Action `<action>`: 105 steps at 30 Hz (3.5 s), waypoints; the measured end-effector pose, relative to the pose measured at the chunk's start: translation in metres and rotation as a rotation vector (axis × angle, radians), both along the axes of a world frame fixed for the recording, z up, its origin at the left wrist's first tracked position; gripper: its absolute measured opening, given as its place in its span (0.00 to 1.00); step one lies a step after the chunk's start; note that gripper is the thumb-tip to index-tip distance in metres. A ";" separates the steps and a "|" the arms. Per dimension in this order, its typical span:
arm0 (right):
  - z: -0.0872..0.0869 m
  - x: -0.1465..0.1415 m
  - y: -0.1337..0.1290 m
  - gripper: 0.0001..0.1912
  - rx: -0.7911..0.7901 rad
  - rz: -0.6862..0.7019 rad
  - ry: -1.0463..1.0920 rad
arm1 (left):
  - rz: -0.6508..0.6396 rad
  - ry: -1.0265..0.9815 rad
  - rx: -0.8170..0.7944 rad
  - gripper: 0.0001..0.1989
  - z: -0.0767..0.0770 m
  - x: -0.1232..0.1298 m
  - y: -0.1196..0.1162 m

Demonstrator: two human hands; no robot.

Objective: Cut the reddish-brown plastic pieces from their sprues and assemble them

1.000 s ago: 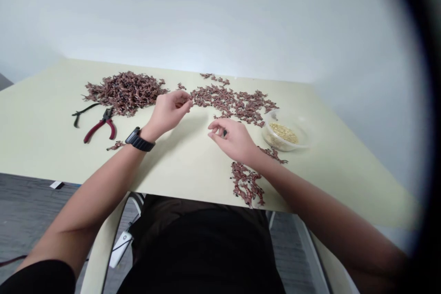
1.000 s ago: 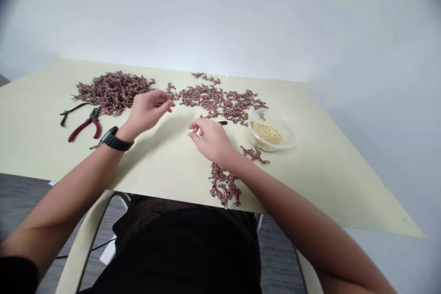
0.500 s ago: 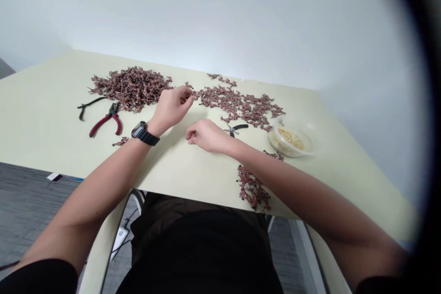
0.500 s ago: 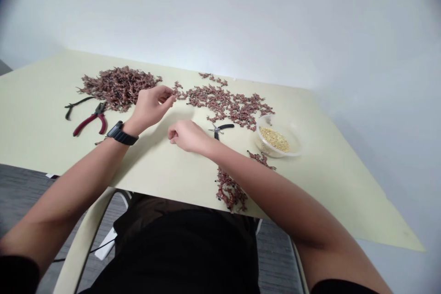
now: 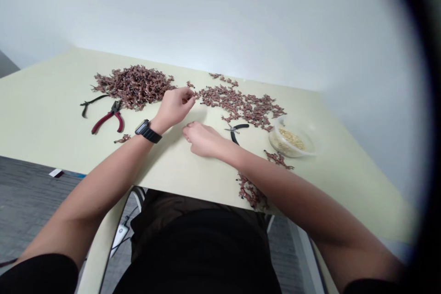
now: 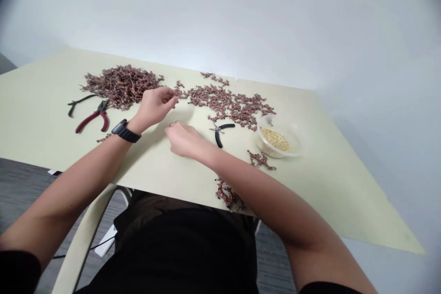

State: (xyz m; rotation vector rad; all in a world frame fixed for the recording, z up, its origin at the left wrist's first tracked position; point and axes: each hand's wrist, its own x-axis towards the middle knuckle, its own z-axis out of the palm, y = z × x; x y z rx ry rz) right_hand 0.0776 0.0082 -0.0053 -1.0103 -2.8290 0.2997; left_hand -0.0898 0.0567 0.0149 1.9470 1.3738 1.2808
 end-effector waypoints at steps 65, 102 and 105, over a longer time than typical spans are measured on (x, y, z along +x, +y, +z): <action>0.011 0.077 -0.003 0.07 -0.010 -0.448 0.950 | -0.391 -0.391 -0.275 0.18 -0.031 0.055 -0.037; 0.006 0.082 0.006 0.11 -0.475 -0.450 1.114 | -0.402 -0.093 -0.003 0.11 -0.024 0.046 -0.038; 0.004 0.084 0.009 0.14 -0.536 -0.427 1.138 | -0.428 -0.164 -0.083 0.11 -0.024 0.047 -0.037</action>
